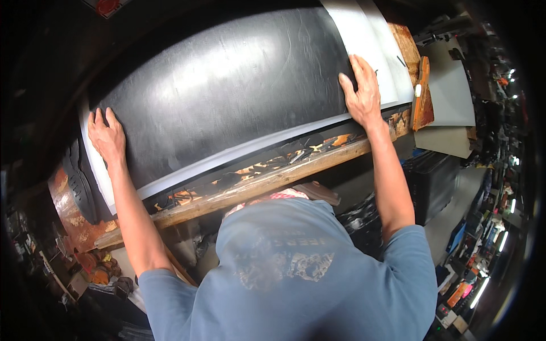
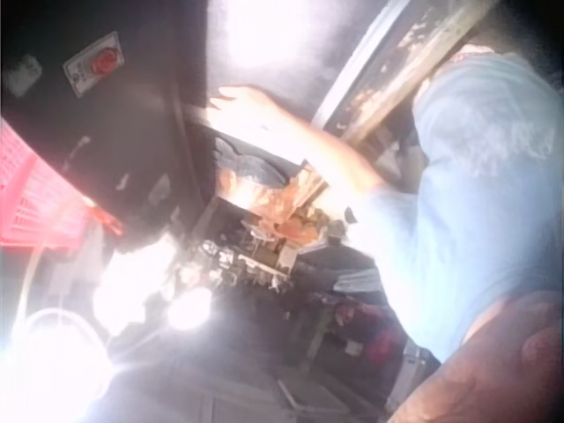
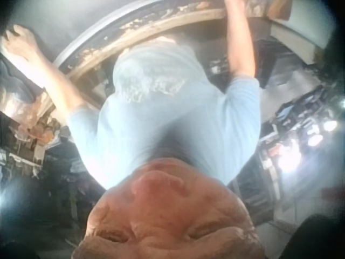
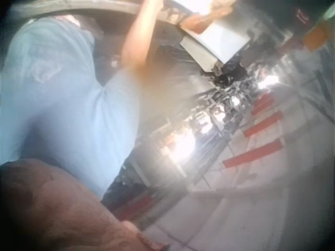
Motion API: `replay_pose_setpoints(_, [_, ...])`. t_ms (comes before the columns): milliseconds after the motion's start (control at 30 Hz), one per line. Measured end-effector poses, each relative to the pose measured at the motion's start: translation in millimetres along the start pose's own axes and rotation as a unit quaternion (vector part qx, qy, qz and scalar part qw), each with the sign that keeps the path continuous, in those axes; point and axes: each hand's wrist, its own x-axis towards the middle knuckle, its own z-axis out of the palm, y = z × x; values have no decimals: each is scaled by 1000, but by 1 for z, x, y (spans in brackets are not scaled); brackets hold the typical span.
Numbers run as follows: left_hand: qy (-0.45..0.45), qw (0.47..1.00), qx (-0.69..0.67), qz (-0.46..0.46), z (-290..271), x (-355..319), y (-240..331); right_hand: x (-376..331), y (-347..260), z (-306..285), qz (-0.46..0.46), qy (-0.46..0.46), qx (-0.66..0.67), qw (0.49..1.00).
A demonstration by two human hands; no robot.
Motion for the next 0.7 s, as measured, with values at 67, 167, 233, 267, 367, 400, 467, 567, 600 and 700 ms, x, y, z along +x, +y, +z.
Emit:
replay_pose_setpoints(67, [-12, 1000, -12, 9, 1, 5, -2, 3, 16, 3, -11, -17, -11, 1000])
replay_pose_setpoints(167, [-33, 999, -11, 16, -3, 3, -5, 13, 53, 7, 6, -54, 2, 999])
replay_pose_setpoints(233, [-49, 998, 2, 40, -11, -3, -7, 20, 80, 7, -44, -38, -29, 998])
replay_pose_setpoints(267, [-51, 997, -22, 53, -12, -8, -6, 25, 94, 2, 25, -49, -16, 998])
replay_pose_setpoints(367, [-55, 996, -30, 59, -17, -26, -2, 39, 112, -18, 165, -46, -73, 983])
replay_pose_setpoints(400, [-73, 997, -28, 28, -21, -33, -1, 41, 108, -27, 198, -29, -79, 977])
replay_pose_setpoints(467, [-27, 998, -41, 40, -23, -40, 3, 38, 79, -29, 261, 65, 32, 963])
replay_pose_setpoints(567, [-28, 999, -19, -7, -26, -42, 10, 15, 8, -2, 143, 35, 117, 982])
replay_pose_setpoints(600, [-28, 999, -31, -9, -28, -41, 13, 8, -14, 9, 67, 1, 71, 995])
replay_pose_setpoints(700, [-52, 996, -43, -56, -38, -41, 22, 10, -42, 23, 54, 1, -18, 998])
